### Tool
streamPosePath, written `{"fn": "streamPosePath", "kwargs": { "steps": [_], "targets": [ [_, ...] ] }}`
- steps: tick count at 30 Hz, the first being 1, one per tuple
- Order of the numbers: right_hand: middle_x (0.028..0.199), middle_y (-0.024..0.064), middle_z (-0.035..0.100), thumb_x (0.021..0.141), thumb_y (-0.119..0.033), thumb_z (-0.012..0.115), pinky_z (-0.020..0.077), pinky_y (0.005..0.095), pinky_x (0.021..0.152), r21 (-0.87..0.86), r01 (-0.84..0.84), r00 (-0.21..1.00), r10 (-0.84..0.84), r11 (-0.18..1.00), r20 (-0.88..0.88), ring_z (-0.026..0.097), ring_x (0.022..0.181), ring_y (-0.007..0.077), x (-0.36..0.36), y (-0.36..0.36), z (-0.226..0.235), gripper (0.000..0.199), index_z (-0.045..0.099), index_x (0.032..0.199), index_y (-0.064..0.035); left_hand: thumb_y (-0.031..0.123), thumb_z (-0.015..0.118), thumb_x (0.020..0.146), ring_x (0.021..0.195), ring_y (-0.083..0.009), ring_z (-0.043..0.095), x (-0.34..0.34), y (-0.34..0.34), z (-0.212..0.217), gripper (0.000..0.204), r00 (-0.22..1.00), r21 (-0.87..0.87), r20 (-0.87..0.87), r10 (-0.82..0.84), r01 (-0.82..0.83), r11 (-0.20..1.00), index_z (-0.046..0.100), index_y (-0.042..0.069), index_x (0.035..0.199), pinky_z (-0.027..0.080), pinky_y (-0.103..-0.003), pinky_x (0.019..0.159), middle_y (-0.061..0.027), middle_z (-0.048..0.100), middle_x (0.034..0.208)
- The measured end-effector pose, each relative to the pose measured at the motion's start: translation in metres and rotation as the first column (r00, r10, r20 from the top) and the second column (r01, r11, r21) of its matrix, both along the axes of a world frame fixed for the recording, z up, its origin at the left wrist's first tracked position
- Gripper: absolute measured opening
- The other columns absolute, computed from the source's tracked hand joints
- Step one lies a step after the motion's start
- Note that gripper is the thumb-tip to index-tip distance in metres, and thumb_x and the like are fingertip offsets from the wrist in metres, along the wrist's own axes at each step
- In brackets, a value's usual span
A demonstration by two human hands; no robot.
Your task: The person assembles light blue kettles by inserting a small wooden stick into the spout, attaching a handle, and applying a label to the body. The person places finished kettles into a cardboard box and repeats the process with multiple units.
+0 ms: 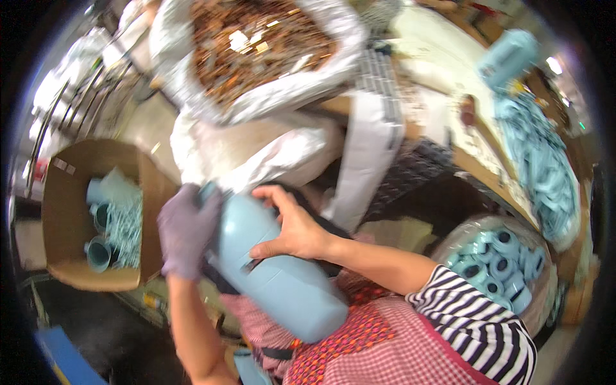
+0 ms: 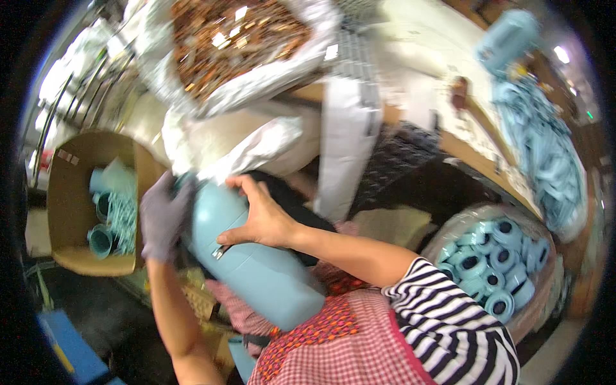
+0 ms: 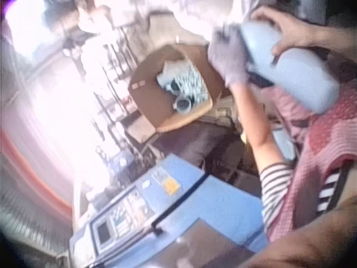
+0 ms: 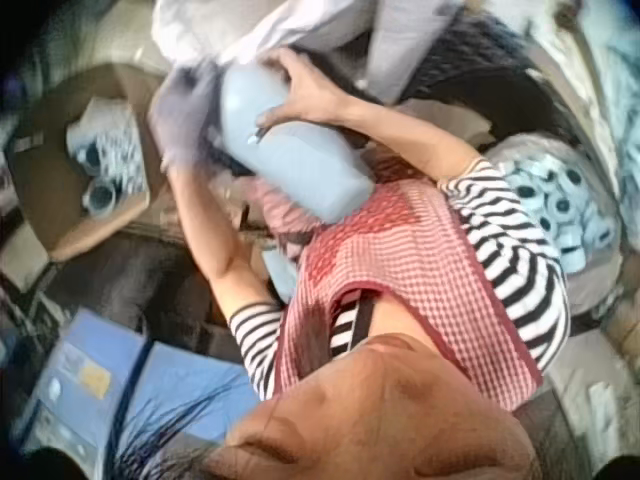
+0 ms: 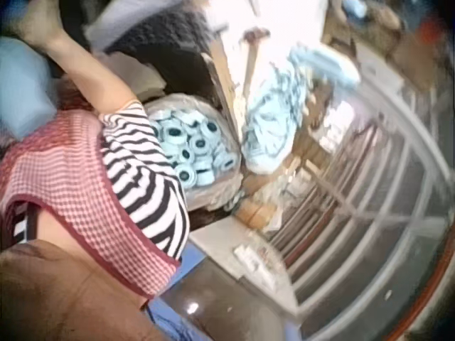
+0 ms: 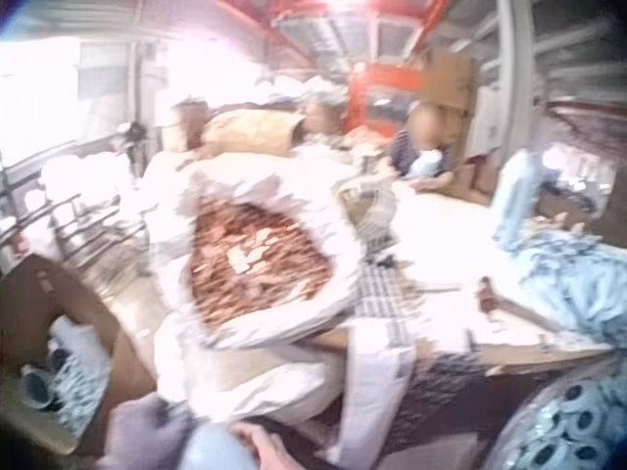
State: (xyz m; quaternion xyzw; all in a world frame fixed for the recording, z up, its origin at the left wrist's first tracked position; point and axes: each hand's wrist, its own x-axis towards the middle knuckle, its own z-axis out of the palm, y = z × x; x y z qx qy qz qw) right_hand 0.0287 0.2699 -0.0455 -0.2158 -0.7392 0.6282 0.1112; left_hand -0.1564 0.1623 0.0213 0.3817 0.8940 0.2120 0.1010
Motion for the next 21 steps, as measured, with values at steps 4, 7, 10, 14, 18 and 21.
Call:
{"fn": "streamPosePath", "kwargs": {
  "steps": [4, 7, 10, 14, 18, 21],
  "targets": [
    [0.124, 0.0105, 0.066, 0.078, -0.029, 0.089, 0.0507, 0.0342, 0.090, 0.332, 0.305, 0.952, -0.281, 0.893, -0.121, 0.061, 0.110, 0.0165, 0.081, 0.077, -0.012, 0.057, 0.064, 0.125, -0.0063, 0.033, 0.061, 0.100, 0.107, -0.0227, 0.067, -0.031, -0.080, -0.006, 0.048, 0.770, 0.568, 0.608, -0.192, -0.253, 0.783, 0.066, -0.007, 0.127, 0.053, -0.035, 0.096, -0.0167, 0.070, 0.123],
    [0.085, 0.0037, 0.072, 0.091, -0.019, 0.076, 0.0526, 0.0294, 0.076, 0.387, 0.602, 0.798, -0.532, 0.699, -0.282, 0.064, 0.079, 0.0110, 0.154, 0.153, 0.031, 0.019, 0.074, 0.092, -0.0012, 0.045, 0.054, 0.102, 0.118, -0.0260, 0.064, -0.038, -0.099, -0.030, 0.059, 0.681, 0.681, 0.641, -0.354, -0.293, 0.671, 0.058, -0.003, 0.135, 0.051, -0.039, 0.103, -0.0188, 0.061, 0.137],
    [0.089, 0.0070, 0.072, 0.085, -0.019, 0.080, 0.0511, 0.0368, 0.083, 0.773, 0.554, 0.763, -0.559, 0.307, -0.325, 0.064, 0.087, 0.0230, 0.229, 0.255, 0.039, 0.016, 0.078, 0.096, -0.0076, 0.037, 0.062, 0.099, 0.099, -0.0171, 0.065, -0.055, -0.084, -0.037, 0.041, 0.675, 0.362, 0.729, -0.118, -0.234, 0.902, 0.066, -0.003, 0.106, 0.052, -0.032, 0.089, -0.0120, 0.071, 0.113],
    [0.092, 0.0085, 0.070, 0.077, -0.021, 0.085, 0.0497, 0.0395, 0.086, 0.855, 0.441, 0.782, -0.584, 0.274, -0.217, 0.062, 0.093, 0.0290, 0.246, 0.293, 0.020, 0.023, 0.081, 0.097, -0.0115, 0.032, 0.059, 0.100, 0.085, -0.0139, 0.065, -0.030, -0.050, -0.038, 0.040, 0.652, 0.368, 0.754, -0.082, -0.316, 0.875, 0.070, -0.004, 0.111, 0.053, -0.029, 0.077, -0.0091, 0.072, 0.098],
    [0.092, 0.0090, 0.069, 0.072, -0.019, 0.089, 0.0495, 0.0358, 0.083, 0.623, 0.585, 0.772, -0.593, 0.520, -0.229, 0.064, 0.090, 0.0238, 0.256, 0.304, 0.014, 0.023, 0.080, 0.088, -0.0040, 0.023, 0.057, 0.099, 0.080, -0.0159, 0.067, -0.042, -0.020, -0.055, 0.030, 0.620, 0.262, 0.784, -0.030, -0.286, 0.922, 0.070, -0.004, 0.105, 0.053, -0.032, 0.072, -0.0099, 0.072, 0.092],
    [0.103, 0.0114, 0.070, 0.076, -0.014, 0.084, 0.0484, 0.0375, 0.091, 0.693, 0.572, 0.778, -0.557, 0.439, -0.290, 0.064, 0.098, 0.0248, 0.254, 0.285, 0.019, 0.014, 0.075, 0.077, -0.0027, 0.015, 0.055, 0.095, 0.078, -0.0227, 0.068, -0.052, -0.016, -0.081, 0.023, 0.841, 0.171, 0.538, 0.052, -0.169, 0.971, 0.070, 0.000, 0.105, 0.054, -0.035, 0.071, -0.0167, 0.071, 0.092]
  ]
}}
